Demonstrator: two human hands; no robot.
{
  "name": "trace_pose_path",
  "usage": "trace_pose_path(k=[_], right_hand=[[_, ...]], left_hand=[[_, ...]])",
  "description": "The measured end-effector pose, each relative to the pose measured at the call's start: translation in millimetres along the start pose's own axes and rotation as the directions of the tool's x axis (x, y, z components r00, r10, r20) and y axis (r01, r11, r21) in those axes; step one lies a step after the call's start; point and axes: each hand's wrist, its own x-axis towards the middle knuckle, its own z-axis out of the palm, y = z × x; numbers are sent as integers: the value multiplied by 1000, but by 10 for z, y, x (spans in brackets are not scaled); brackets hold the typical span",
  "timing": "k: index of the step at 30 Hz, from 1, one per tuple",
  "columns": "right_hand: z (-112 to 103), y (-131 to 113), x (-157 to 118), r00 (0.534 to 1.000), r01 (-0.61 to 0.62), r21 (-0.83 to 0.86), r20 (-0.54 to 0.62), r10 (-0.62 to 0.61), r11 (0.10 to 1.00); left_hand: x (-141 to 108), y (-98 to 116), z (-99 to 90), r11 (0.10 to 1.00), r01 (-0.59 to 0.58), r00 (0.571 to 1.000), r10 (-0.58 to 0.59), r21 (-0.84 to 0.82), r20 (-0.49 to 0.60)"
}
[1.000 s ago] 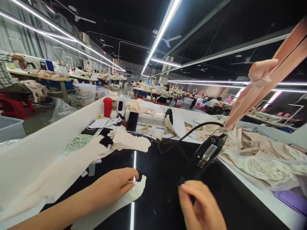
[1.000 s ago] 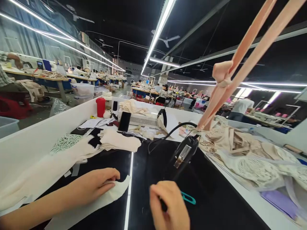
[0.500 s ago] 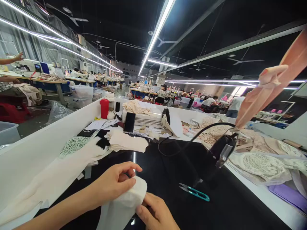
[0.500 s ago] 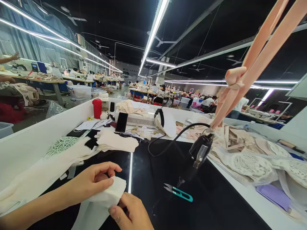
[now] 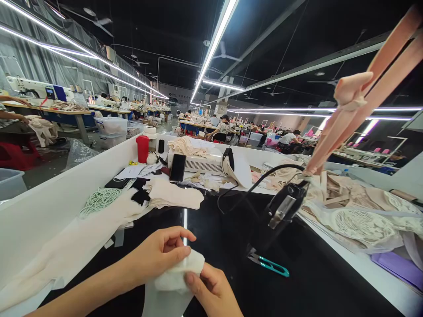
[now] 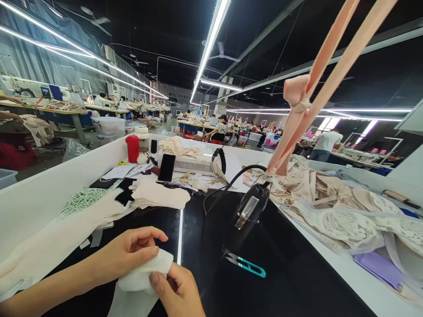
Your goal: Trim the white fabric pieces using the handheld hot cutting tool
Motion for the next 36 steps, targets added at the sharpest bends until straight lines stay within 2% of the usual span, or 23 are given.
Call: trace_pose_path(k=[5,8,14,17,20,24,29,33,36], right_hand=[[32,-24,17,1000,-22,147,-9,24,989],[49,-52,21,999,-44,192,-24,49,981],[46,-223,100,998,-46,78,49,42,996],[43,-306,189,999,-37,35,34,35,999],[37,-364,319,999,-39,-36,4,39,999],[-64,-412,632,997,-5,-238,-70,-12,971],[-432,-395,1214,963,-13,-370,-253,-88,929],[-733,-306,1620,927,-32,-431,-350,-134,902],[-879,-205,1841,912,-53,-465,-383,-147,884]], left_hand=[[2,37,-26,1000,10,1000,-10,16,-23],[-4,44,-52,1000,15,997,-15,-3,-78],[-16,-8,-109,998,45,992,-50,-48,-118],[-33,5,-166,997,29,975,-44,-72,-219],[-24,52,-265,999,-7,934,-9,-44,-358],[137,125,-530,996,-49,873,81,79,-481],[566,240,-1056,959,-40,788,203,280,-581],[881,221,-1396,925,37,773,214,379,-597],[1036,91,-1529,911,114,785,162,395,-598]])
